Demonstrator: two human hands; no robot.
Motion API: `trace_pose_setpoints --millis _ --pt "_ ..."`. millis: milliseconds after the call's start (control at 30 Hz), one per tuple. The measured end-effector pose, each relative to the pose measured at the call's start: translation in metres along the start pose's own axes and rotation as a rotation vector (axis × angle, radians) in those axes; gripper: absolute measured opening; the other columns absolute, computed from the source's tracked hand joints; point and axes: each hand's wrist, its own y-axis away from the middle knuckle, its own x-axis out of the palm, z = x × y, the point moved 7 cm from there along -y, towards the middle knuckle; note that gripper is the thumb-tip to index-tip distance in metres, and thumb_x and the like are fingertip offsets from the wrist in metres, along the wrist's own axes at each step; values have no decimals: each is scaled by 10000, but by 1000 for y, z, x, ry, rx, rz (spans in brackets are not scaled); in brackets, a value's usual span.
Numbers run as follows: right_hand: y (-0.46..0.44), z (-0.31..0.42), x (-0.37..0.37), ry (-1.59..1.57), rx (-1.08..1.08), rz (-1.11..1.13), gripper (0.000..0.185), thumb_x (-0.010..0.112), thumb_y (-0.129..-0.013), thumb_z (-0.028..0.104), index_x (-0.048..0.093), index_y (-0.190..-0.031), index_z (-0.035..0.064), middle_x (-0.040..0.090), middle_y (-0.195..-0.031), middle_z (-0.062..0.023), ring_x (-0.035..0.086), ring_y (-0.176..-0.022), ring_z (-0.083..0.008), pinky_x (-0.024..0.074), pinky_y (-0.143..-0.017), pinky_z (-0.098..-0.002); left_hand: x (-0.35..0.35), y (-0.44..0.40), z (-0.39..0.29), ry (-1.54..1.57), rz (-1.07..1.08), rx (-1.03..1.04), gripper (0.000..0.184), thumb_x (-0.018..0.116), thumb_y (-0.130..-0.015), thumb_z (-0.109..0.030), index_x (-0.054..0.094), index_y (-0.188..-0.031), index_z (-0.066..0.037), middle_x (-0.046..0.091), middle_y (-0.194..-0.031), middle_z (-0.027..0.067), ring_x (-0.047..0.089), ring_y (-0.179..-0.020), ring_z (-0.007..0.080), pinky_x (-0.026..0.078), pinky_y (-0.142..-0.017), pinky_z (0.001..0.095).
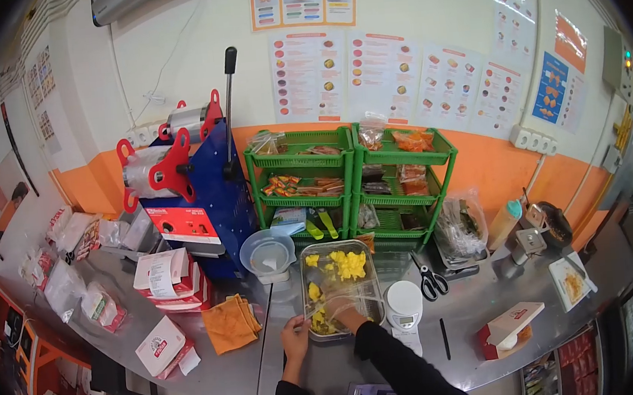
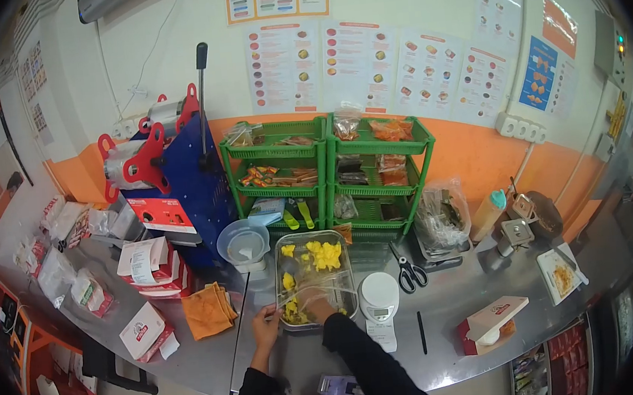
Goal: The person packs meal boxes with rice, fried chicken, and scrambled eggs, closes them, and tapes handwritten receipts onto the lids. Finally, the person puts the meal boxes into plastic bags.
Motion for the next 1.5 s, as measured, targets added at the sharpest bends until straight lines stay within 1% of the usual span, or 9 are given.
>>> trace_pose_setpoints --millis 233,333,733,833,933,1033,1233,1367,1500 --pt "115 22 -84 82 8 -208 192 528 -781 159 657 -887 65 661 -812 -171 653 -799 -337 516 -683 -450 -5 -3 8 29 -27 25 225 674 -825 -200 684 -968 -27 680 -793 95 646 -723 185 491 -650 272" --pt "141 55 -126 126 -70 -6 170 523 -786 173 642 -852 69 664 -804 -153 656 -771 -323 516 -666 -435 -7 -7 3 -19 42 -72 231 673 -829 -214 690 -949 -17 666 -719 76 632 -678 151 479 -620 257" --pt "90 70 -75 -64 -282 27 213 469 -811 153 634 -784 21 653 -763 -167 647 -732 -322 512 -658 -420 9 -21 36 335 182 -298 235 696 -829 -228 689 -920 -11 638 -726 -8 552 -618 48 436 -575 189" --pt "83 72 -86 173 -264 180 352 491 -849 312 649 -863 -2 653 -800 -191 644 -780 -336 506 -702 -428 6 -20 34 374 196 -359 235 716 -813 -217 697 -909 -3 646 -720 7 577 -621 66 452 -572 196" --pt "97 73 -136 -117 150 128 635 501 -813 589 649 -941 -15 649 -876 -226 634 -837 -358 497 -737 -429 3 -20 31 379 253 -406 232 713 -817 -213 690 -926 -9 650 -750 5 587 -639 68 464 -588 190" --pt "70 50 -70 -140 103 92 871 467 -706 788 642 -976 -21 638 -940 -248 625 -863 -380 490 -756 -434 3 -18 32 447 277 -407 233 718 -814 -207 678 -934 -11 649 -759 6 590 -643 68 471 -595 185" --pt "82 53 -99 -106 264 11 852 468 -736 759 631 -981 -40 635 -973 -247 623 -890 -379 485 -762 -412 3 -17 31 442 245 -420 271 724 -809 -221 654 -936 8 650 -761 27 591 -638 70 468 -589 182" --pt "88 45 -79 -88 96 228 713 340 -888 610 644 -978 -29 632 -972 -250 610 -936 -372 467 -809 -411 5 -17 34 463 250 -410 282 726 -808 -221 646 -943 13 658 -772 38 590 -636 68 453 -569 177" --pt "86 42 -84 -136 16 315 727 295 -901 611 647 -961 -23 640 -952 -238 611 -935 -372 463 -813 -417 6 -18 34 460 264 -427 280 727 -807 -210 642 -945 18 661 -776 44 588 -628 66 437 -545 173"
